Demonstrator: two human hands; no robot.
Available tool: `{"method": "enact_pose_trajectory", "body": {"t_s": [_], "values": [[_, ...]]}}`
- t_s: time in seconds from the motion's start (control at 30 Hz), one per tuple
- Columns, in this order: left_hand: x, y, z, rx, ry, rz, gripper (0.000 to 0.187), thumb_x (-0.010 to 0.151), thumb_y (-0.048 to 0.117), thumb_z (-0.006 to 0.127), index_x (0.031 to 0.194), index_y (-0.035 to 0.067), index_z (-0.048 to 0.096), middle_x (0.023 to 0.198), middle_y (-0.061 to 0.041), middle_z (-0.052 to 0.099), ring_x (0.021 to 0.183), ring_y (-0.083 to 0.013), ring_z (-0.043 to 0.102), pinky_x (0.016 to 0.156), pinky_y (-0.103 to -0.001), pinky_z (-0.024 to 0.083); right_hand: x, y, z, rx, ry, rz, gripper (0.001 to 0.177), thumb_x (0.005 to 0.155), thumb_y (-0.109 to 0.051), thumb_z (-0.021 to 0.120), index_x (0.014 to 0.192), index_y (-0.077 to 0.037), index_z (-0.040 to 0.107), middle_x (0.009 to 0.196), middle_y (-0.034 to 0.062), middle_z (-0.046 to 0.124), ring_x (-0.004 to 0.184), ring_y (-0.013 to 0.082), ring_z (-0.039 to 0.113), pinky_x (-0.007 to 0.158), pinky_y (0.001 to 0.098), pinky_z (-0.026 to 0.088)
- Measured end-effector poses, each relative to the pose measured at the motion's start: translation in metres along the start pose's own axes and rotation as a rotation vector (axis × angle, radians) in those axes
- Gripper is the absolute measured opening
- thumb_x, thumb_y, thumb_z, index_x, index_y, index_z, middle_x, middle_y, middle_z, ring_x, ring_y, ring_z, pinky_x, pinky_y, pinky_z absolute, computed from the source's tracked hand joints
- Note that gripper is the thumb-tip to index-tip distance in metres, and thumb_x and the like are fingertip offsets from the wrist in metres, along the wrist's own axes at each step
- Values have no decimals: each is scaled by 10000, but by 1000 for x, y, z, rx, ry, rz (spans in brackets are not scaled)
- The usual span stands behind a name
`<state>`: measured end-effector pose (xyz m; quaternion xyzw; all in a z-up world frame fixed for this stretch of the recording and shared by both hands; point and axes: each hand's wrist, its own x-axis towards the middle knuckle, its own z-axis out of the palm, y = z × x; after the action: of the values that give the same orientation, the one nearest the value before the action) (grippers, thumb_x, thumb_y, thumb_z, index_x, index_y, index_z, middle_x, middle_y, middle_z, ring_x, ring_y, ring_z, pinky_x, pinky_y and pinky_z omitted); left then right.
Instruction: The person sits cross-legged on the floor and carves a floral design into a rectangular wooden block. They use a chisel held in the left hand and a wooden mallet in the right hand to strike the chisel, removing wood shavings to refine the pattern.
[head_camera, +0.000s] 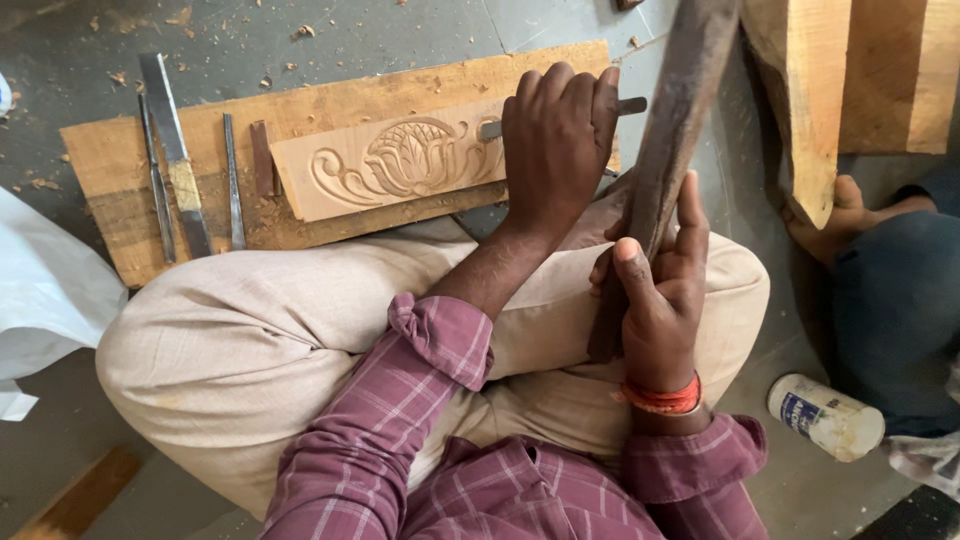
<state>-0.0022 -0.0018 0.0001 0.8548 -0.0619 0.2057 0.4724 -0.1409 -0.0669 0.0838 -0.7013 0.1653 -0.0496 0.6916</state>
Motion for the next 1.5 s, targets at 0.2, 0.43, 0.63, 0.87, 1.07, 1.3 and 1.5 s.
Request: {"method": "enact_pose_trajectory", "body": {"t_s": [0.2,0.43,0.63,0.87,1.07,1.3,1.5], "values": [[0,-4,0,-48,-26,-16,332,1085,273,533,808,95,576,806,-62,547,778,-257,523,724,-448,414,-1,3,-1,-54,-26,-17,791,1109,-50,582,1742,-98,109,1155,94,594,884,134,596,790,287,533],[4,-6,-8,-131,57,6,301,1109,235,490,877,60,571,848,-95,539,824,-299,521,776,-455,426,-2,2,-1,-131,-40,-14,802,1078,-43,584,1714,-95,98,1211,88,597,882,116,597,783,270,536],[0,-15,-1,-212,78,-58,321,1123,236,465,913,24,584,874,-106,555,847,-302,539,800,-448,442,-4,-1,0,-190,-42,-75,799,1070,-83,638,1686,-79,129,1221,86,604,864,105,592,759,261,538],[0,-66,-46,-431,-35,-98,430,1123,362,395,1249,-37,492,1084,-149,630,852,-229,693,895,-399,542,-5,-1,-1,24,-52,-22,799,1048,-97,652,1689,-68,176,1115,79,606,851,122,604,760,267,536],[1,-97,-69,-422,-307,-45,454,1165,453,374,1050,50,547,866,-63,634,778,-222,664,725,-374,530,-5,-2,-8,164,4,34,773,1046,-103,636,1691,-51,214,1053,72,604,820,125,611,738,268,532],[16,-105,-73,-525,-106,-444,333,1158,396,397,1150,131,599,797,14,493,686,-98,465,587,-301,393,-6,-4,-11,157,-26,37,784,1035,-113,610,1684,-63,173,1072,61,616,812,116,623,676,264,541],[38,-108,-89,-859,-361,-449,209,1142,196,568,1299,60,588,1079,-2,629,965,-95,588,912,-261,507,-2,-10,-6,155,-29,65,783,1046,-120,605,1693,-65,167,1083,57,608,811,109,610,669,257,530]]}}
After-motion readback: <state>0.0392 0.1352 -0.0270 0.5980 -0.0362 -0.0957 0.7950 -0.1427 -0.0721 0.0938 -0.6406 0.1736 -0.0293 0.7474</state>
